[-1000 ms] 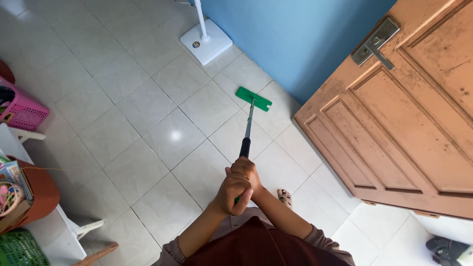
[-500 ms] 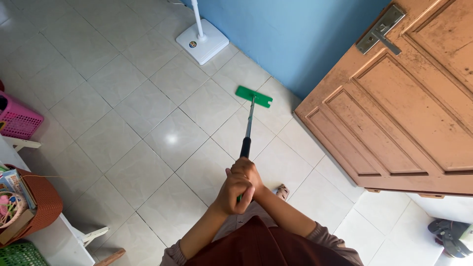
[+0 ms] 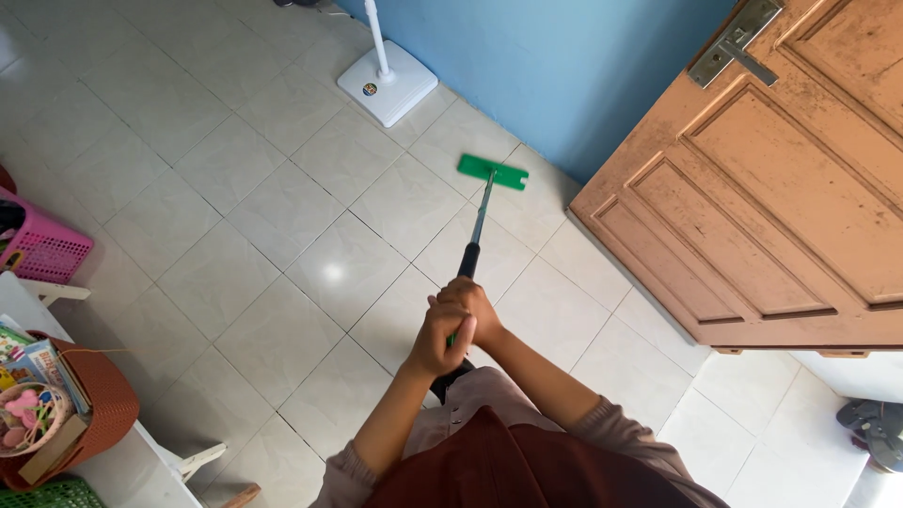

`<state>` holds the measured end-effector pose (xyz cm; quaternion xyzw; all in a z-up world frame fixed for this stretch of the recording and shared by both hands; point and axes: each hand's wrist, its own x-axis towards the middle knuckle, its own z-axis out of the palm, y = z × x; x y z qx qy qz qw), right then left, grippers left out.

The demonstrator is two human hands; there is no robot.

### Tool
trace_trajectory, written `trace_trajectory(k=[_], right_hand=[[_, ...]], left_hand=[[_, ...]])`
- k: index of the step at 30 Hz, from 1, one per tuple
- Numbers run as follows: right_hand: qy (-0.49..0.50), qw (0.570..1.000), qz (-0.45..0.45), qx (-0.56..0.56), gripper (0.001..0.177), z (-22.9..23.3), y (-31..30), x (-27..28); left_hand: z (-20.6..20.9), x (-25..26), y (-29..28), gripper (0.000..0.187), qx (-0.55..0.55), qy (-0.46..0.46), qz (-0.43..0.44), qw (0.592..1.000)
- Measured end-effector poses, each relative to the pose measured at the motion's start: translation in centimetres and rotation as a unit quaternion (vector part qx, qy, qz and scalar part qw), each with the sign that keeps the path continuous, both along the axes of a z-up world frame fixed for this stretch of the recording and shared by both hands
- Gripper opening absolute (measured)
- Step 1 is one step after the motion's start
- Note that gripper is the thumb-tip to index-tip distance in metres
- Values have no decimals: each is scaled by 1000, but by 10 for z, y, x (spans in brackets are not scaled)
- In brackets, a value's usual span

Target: Mopping the tiled floor in a room using a flat mop.

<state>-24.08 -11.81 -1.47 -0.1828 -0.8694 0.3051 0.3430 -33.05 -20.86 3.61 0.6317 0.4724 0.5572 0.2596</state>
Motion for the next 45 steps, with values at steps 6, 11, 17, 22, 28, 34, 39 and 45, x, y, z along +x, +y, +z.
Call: trace_trajectory(k=[6,11,17,22,28,34,39,45], right_hand=[[54,998,-13,-7,42,62,-26,-11],[85,995,-25,46,42,43,0,-50],[69,994,-54,59,40,15,28,-99],[77,994,-67,27,39,52,37,-125],[120,985,-121,13,43,70,55,-138],[170,974,-152,18,45,12,104,-147],[132,980,-132,66,40,-1,129,-161],[146,972,-184,24,43,58,106,-176]], left_hand=[[50,-18,-13,27,74,-20,-90,993],[48,-54,14,25,100,-33,-80,991],[16,-105,37,30,14,-50,-57,997],[61,-134,54,34,-20,-35,-76,996],[89,-151,92,29,62,-34,-174,982],[43,-161,136,28,81,-14,-225,971],[3,-176,154,30,11,-3,-175,985],[88,-190,148,29,-6,13,-195,981]])
